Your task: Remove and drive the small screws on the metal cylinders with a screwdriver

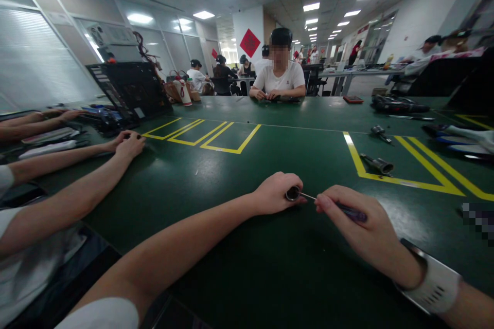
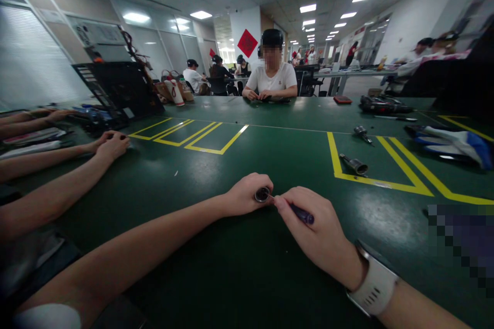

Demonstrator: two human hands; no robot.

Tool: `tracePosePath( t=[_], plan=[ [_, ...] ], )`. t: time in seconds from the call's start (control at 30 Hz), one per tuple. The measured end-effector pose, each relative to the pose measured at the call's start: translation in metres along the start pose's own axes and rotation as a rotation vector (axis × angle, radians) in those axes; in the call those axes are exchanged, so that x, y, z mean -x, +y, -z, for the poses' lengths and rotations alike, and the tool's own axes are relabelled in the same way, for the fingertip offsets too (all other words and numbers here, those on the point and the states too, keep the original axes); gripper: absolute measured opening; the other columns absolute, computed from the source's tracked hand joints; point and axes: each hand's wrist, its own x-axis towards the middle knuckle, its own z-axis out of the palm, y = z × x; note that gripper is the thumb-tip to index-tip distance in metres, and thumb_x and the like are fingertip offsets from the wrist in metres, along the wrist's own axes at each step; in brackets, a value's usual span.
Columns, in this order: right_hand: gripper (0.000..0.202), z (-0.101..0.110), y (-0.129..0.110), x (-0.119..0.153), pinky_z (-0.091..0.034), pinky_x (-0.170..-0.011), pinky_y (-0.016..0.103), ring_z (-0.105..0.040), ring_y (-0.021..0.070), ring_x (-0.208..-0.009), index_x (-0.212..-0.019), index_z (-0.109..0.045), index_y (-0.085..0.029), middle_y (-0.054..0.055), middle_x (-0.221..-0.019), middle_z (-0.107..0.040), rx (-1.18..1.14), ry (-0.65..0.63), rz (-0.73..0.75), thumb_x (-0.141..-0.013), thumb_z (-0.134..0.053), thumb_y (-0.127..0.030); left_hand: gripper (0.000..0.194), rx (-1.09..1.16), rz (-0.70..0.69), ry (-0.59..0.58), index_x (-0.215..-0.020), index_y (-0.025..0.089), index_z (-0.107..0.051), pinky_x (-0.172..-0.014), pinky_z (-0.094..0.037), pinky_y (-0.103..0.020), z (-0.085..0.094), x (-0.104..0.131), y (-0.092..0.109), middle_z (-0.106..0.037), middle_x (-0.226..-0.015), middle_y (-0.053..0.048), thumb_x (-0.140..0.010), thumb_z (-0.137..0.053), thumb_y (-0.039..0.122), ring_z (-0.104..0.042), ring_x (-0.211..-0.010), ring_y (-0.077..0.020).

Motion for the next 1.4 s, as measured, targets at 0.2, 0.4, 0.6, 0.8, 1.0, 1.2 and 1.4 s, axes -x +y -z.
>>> tracePosePath(
  t=[0.2,0.4,0.6,0.8,1.0,1.2,1.4],
  plan=[
    [0.025,-0.003,0.003,-0.004,-0.045,-0.054,0.027,-0.058,0.0141,-0.058,-0.068,-0.061,-0.021,0.0,-0.064,-0.063,-0.033,-0.088,-0.104,-0.088,-0.049,-0.03,0.017,-0.035,-0.049,-0.038,-0.086,0.017,-0.052,-0.073,-0.04,-0.028,0.001,0.0,0.001,-0.059,-0.084,-0.003,-0.085,-0.055,0.034,-0.055,-0.079,-0.0157],
    [0.034,-0.002,0.012,-0.006,-0.047,-0.058,0.028,-0.061,0.0159,-0.064,-0.068,-0.066,-0.019,0.002,-0.066,-0.065,-0.261,-0.091,-0.398,-0.088,-0.049,-0.041,0.014,-0.034,-0.139,-0.062,-0.086,0.016,-0.053,-0.073,-0.039,-0.027,0.003,0.0,0.003,-0.057,-0.082,-0.002,-0.084,-0.058,0.029,-0.054,-0.077,-0.0144],
    [0.033,-0.011,0.014,-0.007,-0.048,-0.059,0.029,-0.058,0.0156,-0.062,-0.068,-0.066,-0.016,0.004,-0.065,-0.065,-0.667,0.046,-0.64,-0.077,-0.062,-0.047,0.015,0.01,-0.097,-0.02,-0.084,0.016,-0.051,-0.072,-0.039,-0.026,0.002,0.0,0.002,-0.056,-0.081,-0.001,-0.083,-0.059,0.029,-0.053,-0.076,-0.0136],
    [0.032,-0.013,0.013,-0.008,-0.047,-0.059,0.03,-0.059,0.0162,-0.062,-0.068,-0.068,-0.015,0.005,-0.064,-0.065,-0.732,0.111,-0.675,-0.071,-0.068,-0.046,0.017,0.052,0.03,0.002,-0.081,0.017,-0.051,-0.069,-0.04,-0.026,0.002,-0.002,0.002,-0.056,-0.08,0.0,-0.08,-0.061,0.03,-0.052,-0.072,-0.0132],
    [0.025,-0.013,0.022,-0.003,-0.047,-0.057,0.028,-0.058,0.015,-0.063,-0.067,-0.066,-0.018,0.002,-0.065,-0.063,-0.674,0.247,-0.59,-0.075,-0.066,-0.041,0.023,0.065,0.147,0.026,-0.084,0.016,-0.052,-0.066,-0.041,-0.026,0.002,-0.003,0.003,-0.056,-0.083,-0.001,-0.078,-0.064,0.035,-0.053,-0.074,-0.0142],
    [0.019,-0.014,0.026,0.006,-0.048,-0.064,0.032,-0.06,0.018,-0.075,-0.091,-0.063,-0.022,0.003,-0.084,-0.065,-0.27,0.209,-0.415,-0.083,-0.058,-0.038,0.024,0.002,0.23,0.072,-0.084,0.017,-0.051,-0.065,-0.042,-0.027,0.0,-0.004,-0.001,-0.056,-0.083,-0.001,-0.074,-0.066,0.034,-0.053,-0.076,-0.0159],
    [0.011,-0.027,0.007,0.007,-0.05,-0.066,0.036,-0.06,0.0202,-0.077,-0.092,-0.06,-0.02,0.005,-0.087,-0.064,0.082,-0.215,-0.158,-0.087,-0.05,-0.023,0.014,-0.11,0.353,0.067,-0.093,0.018,-0.053,-0.077,-0.045,-0.031,0.001,-0.007,-0.01,-0.058,-0.094,-0.004,-0.08,-0.048,0.02,-0.055,-0.086,-0.0173]
  ],
)
